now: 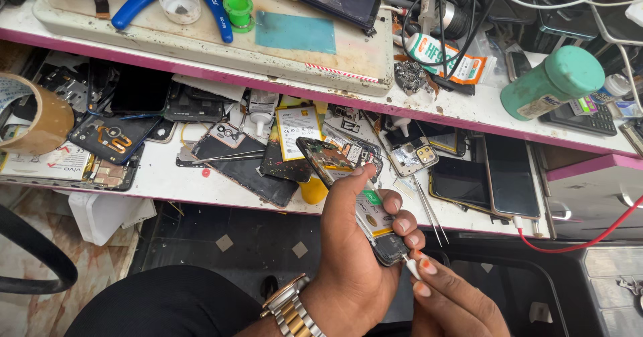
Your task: The person connects a charging cable to a disassembled smartphone, observes the charging indicator, and then uses a metal tool to pry and separate the screen assembly from the phone body. The person handles the phone, charging cable, and metal tool throughout the process.
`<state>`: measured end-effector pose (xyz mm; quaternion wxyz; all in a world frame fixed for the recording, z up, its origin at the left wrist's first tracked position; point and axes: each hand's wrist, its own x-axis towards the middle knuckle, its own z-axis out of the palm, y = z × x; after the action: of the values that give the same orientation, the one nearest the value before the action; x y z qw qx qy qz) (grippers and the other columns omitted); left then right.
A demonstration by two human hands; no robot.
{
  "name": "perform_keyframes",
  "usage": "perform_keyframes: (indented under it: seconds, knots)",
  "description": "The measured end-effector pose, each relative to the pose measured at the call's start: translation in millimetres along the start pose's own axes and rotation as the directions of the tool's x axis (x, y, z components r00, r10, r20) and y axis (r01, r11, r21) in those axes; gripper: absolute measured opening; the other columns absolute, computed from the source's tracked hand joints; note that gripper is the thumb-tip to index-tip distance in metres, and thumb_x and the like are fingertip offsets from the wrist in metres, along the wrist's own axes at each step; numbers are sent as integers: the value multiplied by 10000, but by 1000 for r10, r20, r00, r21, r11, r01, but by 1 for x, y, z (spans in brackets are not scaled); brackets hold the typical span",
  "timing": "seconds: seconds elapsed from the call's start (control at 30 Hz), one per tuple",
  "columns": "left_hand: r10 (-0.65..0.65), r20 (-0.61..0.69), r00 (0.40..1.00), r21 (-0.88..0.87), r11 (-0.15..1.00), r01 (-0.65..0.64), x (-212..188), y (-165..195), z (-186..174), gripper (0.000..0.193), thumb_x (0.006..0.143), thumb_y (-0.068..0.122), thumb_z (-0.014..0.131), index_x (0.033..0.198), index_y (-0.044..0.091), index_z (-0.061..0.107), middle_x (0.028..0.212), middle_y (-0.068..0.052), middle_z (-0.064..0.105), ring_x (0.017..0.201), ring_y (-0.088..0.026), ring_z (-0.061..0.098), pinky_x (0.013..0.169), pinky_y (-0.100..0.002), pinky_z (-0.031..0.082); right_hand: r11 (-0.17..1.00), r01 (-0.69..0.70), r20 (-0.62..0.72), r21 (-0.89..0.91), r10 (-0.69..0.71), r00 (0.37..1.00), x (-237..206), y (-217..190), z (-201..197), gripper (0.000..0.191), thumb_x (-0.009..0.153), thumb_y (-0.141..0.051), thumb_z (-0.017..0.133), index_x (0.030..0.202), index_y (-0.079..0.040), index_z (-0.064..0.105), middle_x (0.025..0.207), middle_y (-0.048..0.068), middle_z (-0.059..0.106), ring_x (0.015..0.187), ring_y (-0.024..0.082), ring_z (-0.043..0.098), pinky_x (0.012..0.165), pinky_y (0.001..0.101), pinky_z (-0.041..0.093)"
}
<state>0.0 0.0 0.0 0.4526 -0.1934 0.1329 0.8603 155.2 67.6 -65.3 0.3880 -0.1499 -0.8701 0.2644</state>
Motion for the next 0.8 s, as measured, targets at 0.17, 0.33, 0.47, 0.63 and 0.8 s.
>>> perform_keyframes:
  seconds: [0.17,0.33,0.47,0.63,0.8]
  knots:
    - [-35,-26,999,-47,998,34,-2,-1,3,326,857,377,636,1103,197,522,720,-2,494,598,-132,488,548,-320,424,996,82,6,27,-82,997,1,2,-3,251,816,80,730,1028,-21,641,1172,162,682,1165,268,716,1057,359,608]
    - [-59,-77,995,-48,997,55,-4,-1,5,351,843,371,636,1136,206,533,715,-3,479,590,-131,475,539,-316,417,983,-16,13,185,14,1000,-9,14,-3,260,834,106,699,1064,-6,654,1188,159,684,1178,254,711,1073,372,610]
    - [-45,-82,996,-35,998,43,-5,-2,6,388,842,370,630,1175,201,523,721,-4,474,591,-136,473,531,-322,419,983,-16,78,186,2,997,-12,26,-10,277,820,95,714,1072,-11,669,1189,164,684,1175,233,706,1066,355,600]
    - [-57,-78,995,-26,998,55,-5,-2,6,419,850,380,621,1216,203,520,729,-3,470,591,-134,472,524,-323,416,884,-217,46,413,218,975,-17,28,-4,245,846,116,695,1069,16,672,1193,204,690,1201,247,697,1087,370,586]
    - [-43,-51,998,-30,999,41,-5,-4,4,413,843,380,619,1211,212,533,731,-4,473,585,-138,480,524,-326,424,632,-496,137,596,528,838,-1,14,-3,237,802,157,675,1003,35,698,1144,216,728,1156,260,714,1047,385,592]
